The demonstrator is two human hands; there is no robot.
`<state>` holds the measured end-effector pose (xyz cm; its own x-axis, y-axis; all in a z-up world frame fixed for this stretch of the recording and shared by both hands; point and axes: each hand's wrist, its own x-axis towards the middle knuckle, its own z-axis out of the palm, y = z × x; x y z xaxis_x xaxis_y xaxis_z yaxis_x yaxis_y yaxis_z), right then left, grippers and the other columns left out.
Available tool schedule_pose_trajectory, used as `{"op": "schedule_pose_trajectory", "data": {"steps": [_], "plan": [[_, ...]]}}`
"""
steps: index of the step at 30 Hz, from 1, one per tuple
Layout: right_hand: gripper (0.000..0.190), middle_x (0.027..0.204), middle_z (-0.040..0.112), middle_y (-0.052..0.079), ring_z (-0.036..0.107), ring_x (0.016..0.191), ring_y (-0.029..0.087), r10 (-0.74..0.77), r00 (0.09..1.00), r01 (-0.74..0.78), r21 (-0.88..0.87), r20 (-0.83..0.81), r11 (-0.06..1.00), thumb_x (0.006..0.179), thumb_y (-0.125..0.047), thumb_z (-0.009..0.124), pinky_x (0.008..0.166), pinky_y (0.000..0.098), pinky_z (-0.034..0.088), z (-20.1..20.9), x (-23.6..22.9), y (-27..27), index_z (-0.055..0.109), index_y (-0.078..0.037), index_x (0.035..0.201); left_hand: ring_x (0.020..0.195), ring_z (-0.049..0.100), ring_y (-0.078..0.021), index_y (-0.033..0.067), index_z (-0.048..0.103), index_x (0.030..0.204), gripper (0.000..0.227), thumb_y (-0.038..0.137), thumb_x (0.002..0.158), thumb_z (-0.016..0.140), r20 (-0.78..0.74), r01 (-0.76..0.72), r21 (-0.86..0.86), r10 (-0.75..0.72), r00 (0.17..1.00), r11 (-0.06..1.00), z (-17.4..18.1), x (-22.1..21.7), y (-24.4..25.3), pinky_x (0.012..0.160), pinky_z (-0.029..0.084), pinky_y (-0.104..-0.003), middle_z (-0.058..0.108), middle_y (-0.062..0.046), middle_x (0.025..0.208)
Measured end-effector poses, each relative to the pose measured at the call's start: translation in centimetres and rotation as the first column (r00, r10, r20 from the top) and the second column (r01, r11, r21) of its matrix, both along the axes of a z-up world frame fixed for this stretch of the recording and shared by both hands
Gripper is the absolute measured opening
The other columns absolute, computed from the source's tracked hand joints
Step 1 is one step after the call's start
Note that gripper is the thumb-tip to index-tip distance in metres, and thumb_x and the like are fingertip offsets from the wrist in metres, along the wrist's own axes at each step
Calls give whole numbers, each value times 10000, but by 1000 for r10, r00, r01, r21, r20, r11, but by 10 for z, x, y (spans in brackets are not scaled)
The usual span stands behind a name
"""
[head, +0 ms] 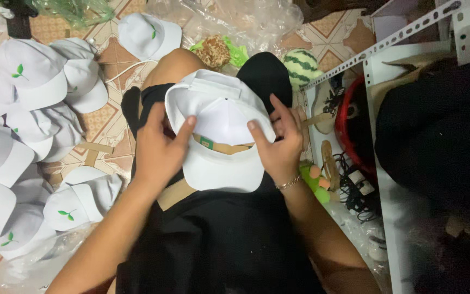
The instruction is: The person sits on the floor and processes white baseball caps with a green leaf logo. They wipe the caps with a cloth, apply a spray, and use a handheld steamer to treat the logo area. The person handles multiple caps one at a time, repeating the sequence of wiping, spraying, and steaming.
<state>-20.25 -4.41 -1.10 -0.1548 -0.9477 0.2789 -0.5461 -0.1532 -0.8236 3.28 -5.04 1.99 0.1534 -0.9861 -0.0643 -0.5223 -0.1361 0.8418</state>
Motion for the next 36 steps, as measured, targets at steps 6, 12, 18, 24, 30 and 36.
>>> {"op": "schedule_pose_trajectory", "data": {"steps": [6,12,18,24,30,36], "plan": [[473,938,587,86,512,755,149,-1,997,-9,-116,-82,993,840,54,717,661,257,426,0,-6,-17,730,11,1311,502,577,-124,97,654,1289,402,80,888,648,-9,-44,-226,43,999,973,7,8,10,501,447,-291,639,-33,665],[296,1223,663,201,673,1118,276,268,928,-331,-246,-258,911,921,41,734,964,352,569,-13,-16,-22,701,55,1215,926,646,-306,317,782,1176,454,123,766,787,598,168,-191,-21,801,967,-6,14,9,850,500,-433,667,-120,938],[211,1270,713,125,617,1355,314,701,676,-731,-89,-227,677,914,114,635,1144,439,520,8,-46,-40,755,13,1056,1435,497,-357,-66,628,1365,657,-110,714,551,312,631,-406,-549,776,661,-13,40,-1,1206,401,-450,554,-192,1499],[287,1271,735,81,619,1328,287,726,549,-756,123,-414,643,848,141,576,1128,452,479,44,-52,-39,768,-38,965,1204,644,-305,39,734,1104,293,80,833,629,545,850,-242,-660,518,467,1,46,-12,1112,458,-438,717,-136,1219],[235,1293,705,173,597,1336,309,606,540,-740,13,-585,672,761,47,571,1162,514,431,66,-26,-27,724,-46,913,1129,660,-286,80,730,965,284,311,888,584,432,695,617,-897,94,370,44,30,-27,1086,485,-366,724,-132,1047],[415,1213,716,206,609,1205,312,687,440,-746,190,-578,638,908,-305,704,1052,493,447,53,4,-1,731,24,1160,1296,580,-384,-17,652,1203,442,290,895,573,877,805,101,-435,206,585,25,-13,0,1067,423,-528,623,-232,1328]]}}
